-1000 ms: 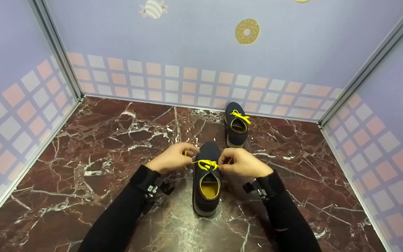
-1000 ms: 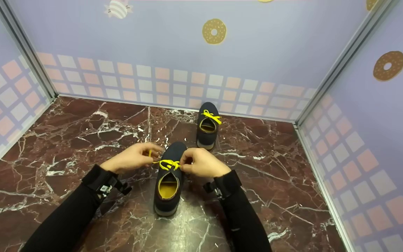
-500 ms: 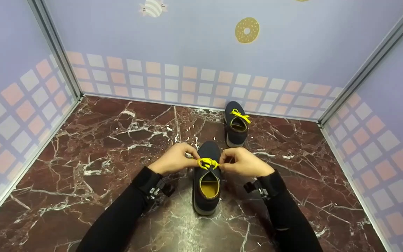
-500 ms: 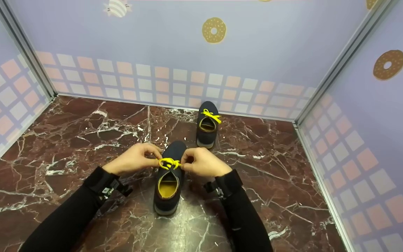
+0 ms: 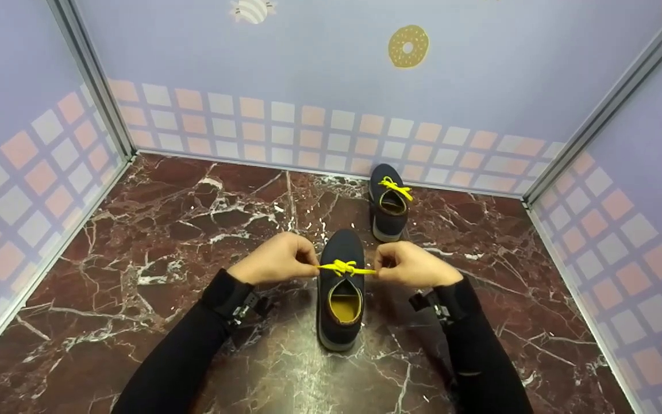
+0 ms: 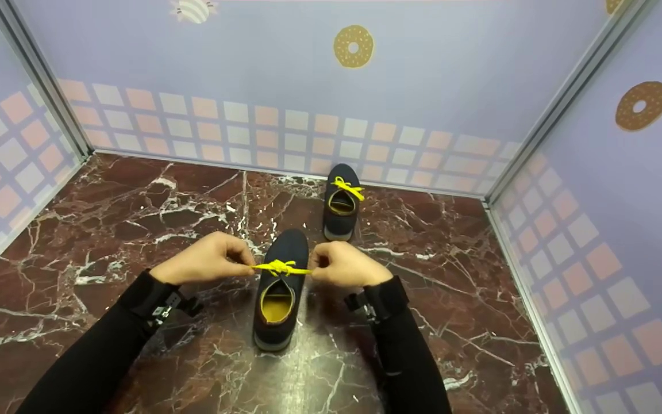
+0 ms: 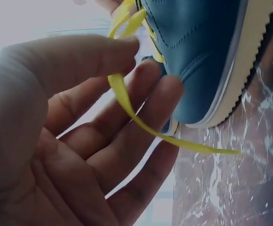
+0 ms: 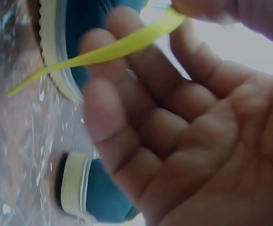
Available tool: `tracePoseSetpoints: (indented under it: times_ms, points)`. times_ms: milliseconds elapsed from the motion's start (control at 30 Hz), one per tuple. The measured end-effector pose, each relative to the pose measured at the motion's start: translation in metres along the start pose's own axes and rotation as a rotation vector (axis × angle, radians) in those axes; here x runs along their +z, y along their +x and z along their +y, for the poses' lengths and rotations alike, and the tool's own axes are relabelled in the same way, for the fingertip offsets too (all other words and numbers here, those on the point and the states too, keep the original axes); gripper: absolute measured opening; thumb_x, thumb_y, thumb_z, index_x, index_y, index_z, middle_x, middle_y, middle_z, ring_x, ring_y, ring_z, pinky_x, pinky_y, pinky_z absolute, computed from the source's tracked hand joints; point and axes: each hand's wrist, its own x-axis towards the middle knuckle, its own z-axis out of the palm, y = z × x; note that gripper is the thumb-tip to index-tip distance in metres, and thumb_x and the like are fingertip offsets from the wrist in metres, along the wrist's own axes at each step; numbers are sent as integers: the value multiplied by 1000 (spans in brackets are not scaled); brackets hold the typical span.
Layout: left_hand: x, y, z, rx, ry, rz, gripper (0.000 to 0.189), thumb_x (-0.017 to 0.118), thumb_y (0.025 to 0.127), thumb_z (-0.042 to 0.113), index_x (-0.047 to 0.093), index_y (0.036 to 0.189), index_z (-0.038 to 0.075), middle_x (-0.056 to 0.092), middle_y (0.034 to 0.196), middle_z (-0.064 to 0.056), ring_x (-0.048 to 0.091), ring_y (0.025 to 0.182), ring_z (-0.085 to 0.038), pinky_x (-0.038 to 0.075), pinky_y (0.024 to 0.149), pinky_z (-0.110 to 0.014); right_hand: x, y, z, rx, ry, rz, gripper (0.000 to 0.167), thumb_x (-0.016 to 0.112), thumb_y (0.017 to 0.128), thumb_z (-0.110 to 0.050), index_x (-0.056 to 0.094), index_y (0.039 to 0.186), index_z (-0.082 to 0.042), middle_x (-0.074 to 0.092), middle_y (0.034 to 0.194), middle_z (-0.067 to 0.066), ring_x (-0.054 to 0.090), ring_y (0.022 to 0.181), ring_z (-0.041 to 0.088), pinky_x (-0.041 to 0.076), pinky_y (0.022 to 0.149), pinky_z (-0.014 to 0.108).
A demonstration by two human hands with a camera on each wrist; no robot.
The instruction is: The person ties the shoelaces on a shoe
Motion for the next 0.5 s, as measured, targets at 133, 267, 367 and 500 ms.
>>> tracePoseSetpoints:
  times_ms: [133, 267, 367, 500]
  points:
    - [0, 0, -1, -2, 19, -38, 10, 87, 94, 6, 82, 90, 14, 76, 89, 6, 69, 80, -12, 63, 80, -36, -4, -3, 5, 68, -9, -69, 9, 70, 92, -11, 69, 87, -19, 60, 78, -10, 52, 60, 8, 45, 55, 28]
    - [5, 1, -3, 19, -49, -104, 10, 86, 92, 4, 81, 100, 8, 77, 93, 4, 71, 85, -12, 63, 83, -34, -1, -1, 4, 50, 42, -108, 6, 74, 94, -12, 74, 98, -17, 69, 87, -5, 59, 69, 10, 50, 61, 28]
    - [11, 2, -4, 31, -138, -170, 22, 84, 92, 5, 77, 113, 3, 78, 98, 0, 73, 87, -13, 64, 81, -32, 3, 2, -1, 12, 126, -132, 15, 79, 97, -13, 75, 112, -14, 78, 99, 2, 69, 83, 14, 56, 71, 28]
    - [19, 4, -4, 7, -228, -190, 29, 85, 97, 19, 73, 118, 4, 78, 97, -3, 69, 75, -15, 61, 67, -30, 9, 6, -6, -26, 184, -128, 16, 83, 101, -21, 75, 114, -15, 79, 98, 2, 71, 84, 16, 57, 72, 28]
